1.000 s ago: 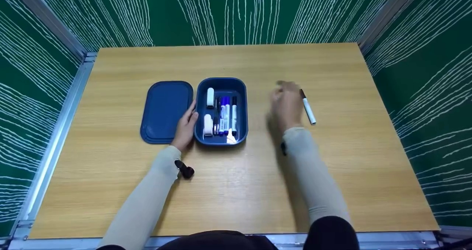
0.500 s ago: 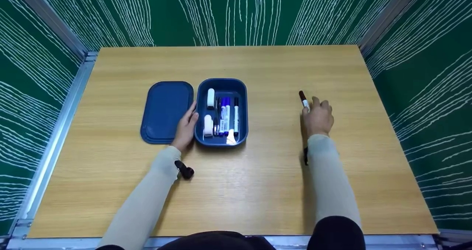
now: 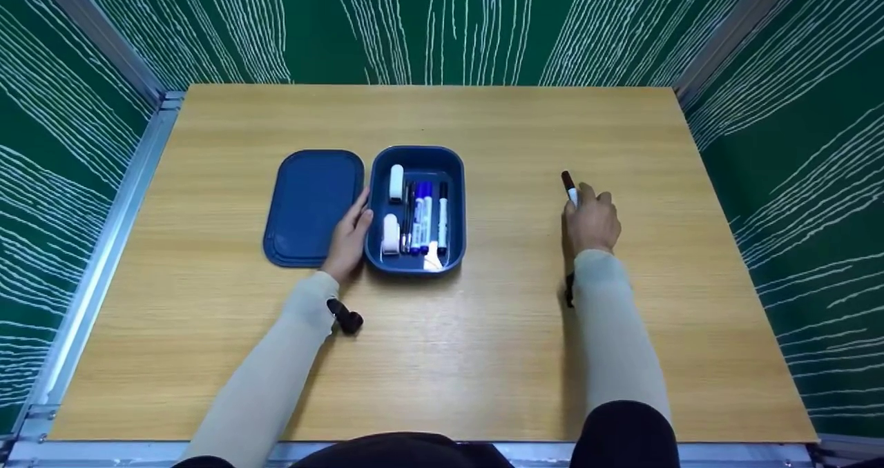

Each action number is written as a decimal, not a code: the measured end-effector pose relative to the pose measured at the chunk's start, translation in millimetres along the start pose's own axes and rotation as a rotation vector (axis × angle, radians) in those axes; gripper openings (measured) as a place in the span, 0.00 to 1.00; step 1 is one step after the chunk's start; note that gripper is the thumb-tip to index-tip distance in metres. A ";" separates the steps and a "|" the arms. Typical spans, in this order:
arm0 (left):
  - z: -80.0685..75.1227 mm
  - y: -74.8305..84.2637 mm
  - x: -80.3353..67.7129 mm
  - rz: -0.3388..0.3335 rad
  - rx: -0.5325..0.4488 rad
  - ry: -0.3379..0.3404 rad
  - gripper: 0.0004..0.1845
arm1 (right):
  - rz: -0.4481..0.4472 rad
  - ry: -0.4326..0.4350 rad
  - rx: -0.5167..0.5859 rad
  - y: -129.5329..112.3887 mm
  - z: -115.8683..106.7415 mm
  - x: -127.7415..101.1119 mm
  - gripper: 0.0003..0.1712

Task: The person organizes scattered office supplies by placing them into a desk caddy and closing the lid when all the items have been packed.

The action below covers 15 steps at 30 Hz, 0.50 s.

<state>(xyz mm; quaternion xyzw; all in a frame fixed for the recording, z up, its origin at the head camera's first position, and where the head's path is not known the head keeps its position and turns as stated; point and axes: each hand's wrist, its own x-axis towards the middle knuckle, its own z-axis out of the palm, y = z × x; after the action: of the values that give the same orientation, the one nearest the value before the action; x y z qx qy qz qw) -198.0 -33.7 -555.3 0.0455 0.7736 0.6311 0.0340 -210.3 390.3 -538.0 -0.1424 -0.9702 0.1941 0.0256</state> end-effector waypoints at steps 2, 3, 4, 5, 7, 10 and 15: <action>0.2 0.2 0.1 0.011 0.003 0.004 0.28 | -0.004 -0.007 0.001 -0.1 0.1 0.1 0.30; 0.5 0.0 0.3 0.017 0.005 0.006 0.27 | -0.005 -0.011 -0.001 -0.1 0.0 0.3 0.30; 0.6 -0.2 0.3 0.019 0.007 0.007 0.27 | -0.008 -0.016 -0.002 -0.2 0.0 0.4 0.30; 0.7 -0.2 0.1 0.019 0.005 0.006 0.28 | -0.009 -0.024 -0.005 -0.2 -0.2 0.5 0.29; 0.8 -0.5 -0.1 0.017 0.005 0.007 0.27 | -0.010 -0.036 -0.006 -0.2 -0.4 0.6 0.29; 0.4 0.1 -0.8 0.011 0.003 0.005 0.28 | -0.008 -0.052 -0.006 0.1 -0.4 1.2 0.28; 0.0 0.9 -1.1 -0.001 -0.001 -0.001 0.28 | -0.003 -0.058 -0.006 0.6 0.7 1.8 0.28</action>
<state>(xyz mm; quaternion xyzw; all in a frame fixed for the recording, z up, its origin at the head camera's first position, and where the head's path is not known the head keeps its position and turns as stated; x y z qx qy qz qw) -196.9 -33.7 -554.4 0.0456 0.7734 0.6313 0.0348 -212.0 391.1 -538.9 -0.1355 -0.9714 0.1952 -0.0029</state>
